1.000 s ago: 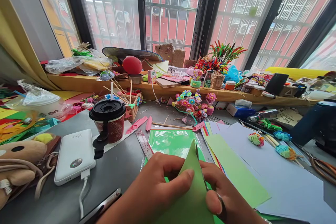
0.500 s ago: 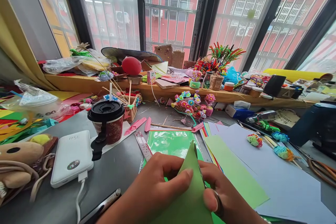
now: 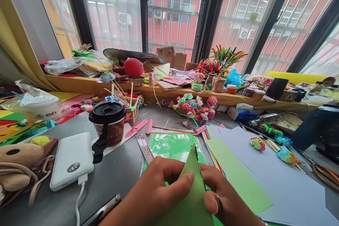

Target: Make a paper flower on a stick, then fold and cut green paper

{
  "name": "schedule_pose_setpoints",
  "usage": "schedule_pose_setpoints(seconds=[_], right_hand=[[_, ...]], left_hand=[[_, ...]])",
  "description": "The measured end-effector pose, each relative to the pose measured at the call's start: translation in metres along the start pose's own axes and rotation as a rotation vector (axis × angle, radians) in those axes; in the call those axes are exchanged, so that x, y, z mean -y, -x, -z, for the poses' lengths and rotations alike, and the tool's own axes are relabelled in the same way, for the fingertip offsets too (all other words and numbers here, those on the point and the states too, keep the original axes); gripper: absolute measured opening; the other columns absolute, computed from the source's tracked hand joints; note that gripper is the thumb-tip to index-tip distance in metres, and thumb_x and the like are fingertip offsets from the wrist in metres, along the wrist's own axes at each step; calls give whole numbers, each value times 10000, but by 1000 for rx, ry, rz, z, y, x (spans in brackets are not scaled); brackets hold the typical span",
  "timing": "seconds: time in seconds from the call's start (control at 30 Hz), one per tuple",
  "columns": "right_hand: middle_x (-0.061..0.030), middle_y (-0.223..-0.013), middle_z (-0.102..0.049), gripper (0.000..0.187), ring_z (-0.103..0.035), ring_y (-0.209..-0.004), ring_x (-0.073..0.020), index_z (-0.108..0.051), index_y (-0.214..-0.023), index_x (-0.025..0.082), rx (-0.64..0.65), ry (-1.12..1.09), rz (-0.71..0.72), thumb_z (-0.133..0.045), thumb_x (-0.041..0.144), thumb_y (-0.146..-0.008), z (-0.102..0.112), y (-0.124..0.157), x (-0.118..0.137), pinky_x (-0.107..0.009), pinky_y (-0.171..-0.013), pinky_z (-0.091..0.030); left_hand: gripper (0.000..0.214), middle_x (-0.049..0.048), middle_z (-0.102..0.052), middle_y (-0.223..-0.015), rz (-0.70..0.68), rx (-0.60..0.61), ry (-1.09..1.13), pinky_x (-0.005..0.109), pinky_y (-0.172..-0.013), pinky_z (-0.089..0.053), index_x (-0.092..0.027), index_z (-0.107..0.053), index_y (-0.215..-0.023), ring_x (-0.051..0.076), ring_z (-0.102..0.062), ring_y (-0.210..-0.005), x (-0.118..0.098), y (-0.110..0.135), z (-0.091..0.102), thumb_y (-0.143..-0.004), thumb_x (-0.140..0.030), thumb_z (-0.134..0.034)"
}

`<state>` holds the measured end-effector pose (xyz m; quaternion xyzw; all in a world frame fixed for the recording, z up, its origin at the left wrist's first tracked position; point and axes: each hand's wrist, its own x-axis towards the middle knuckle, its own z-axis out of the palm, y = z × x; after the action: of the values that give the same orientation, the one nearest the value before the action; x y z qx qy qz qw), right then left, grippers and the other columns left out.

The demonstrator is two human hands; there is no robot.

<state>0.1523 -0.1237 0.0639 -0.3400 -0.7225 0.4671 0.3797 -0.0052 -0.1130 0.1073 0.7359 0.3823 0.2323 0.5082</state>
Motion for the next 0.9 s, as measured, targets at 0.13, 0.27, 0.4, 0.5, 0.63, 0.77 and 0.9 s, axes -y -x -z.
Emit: schedule_pose_setpoints(seconds=[0.13, 0.27, 0.4, 0.5, 0.63, 0.77, 0.9], right_hand=[[-35, -697, -492, 711, -448, -615, -142, -590, -571, 130, -2, 6, -13, -304, 782, -585, -2, 0, 0, -234, -564, -396], [-46, -736, -510, 699, -471, -642, -154, -604, -596, 132, -2, 3, -14, -322, 772, -590, -2, 0, 0, -234, -569, -404], [-59, -803, -535, 712, -500, -696, -172, -642, -648, 137, 8, -8, -3, -311, 766, -600, -1, 0, -2, -243, -605, -418], [-65, -830, -543, 734, -510, -729, -188, -654, -712, 137, 12, -17, -26, -302, 771, -590, 0, 2, -3, -259, -641, -430], [-67, -849, -546, 716, -515, -737, -193, -651, -726, 143, 16, -23, -19, -314, 762, -600, 2, 6, -4, -267, -657, -435], [-67, -822, -551, 734, -518, -713, -192, -631, -672, 145, 24, -10, -16, -272, 779, -589, 2, 6, -2, -276, -652, -440], [-68, -799, -561, 719, -536, -718, -201, -622, -646, 160, 45, -16, 9, -267, 782, -592, 2, 7, -1, -289, -664, -448]], left_hand=[[312, -40, -347, -537, 22, 15, 12, 180, -460, -244, -138, -486, -553, 86, -322, -530, -1, 1, 0, -760, -353, -396], [322, -42, -335, -529, 30, -10, -15, 185, -465, -244, -141, -490, -542, 88, -320, -527, -1, 2, 0, -753, -368, -401], [324, -44, -328, -523, 16, -8, -17, 182, -461, -244, -138, -490, -546, 83, -314, -516, 1, 2, 0, -762, -359, -394], [330, -33, -359, -545, 30, -3, -25, 175, -465, -261, -137, -507, -558, 93, -344, -547, 2, 3, -1, -765, -369, -398], [359, -6, -443, -588, 67, -44, -61, 172, -472, -291, -140, -558, -585, 123, -402, -611, 4, 4, -2, -755, -418, -409], [404, 2, -495, -584, 64, -63, -107, 174, -476, -311, -145, -598, -596, 131, -424, -611, 6, 6, -3, -758, -461, -404], [414, 5, -547, -615, 14, -71, -137, 171, -488, -332, -148, -626, -625, 133, -448, -612, 6, 8, -5, -773, -459, -395]])
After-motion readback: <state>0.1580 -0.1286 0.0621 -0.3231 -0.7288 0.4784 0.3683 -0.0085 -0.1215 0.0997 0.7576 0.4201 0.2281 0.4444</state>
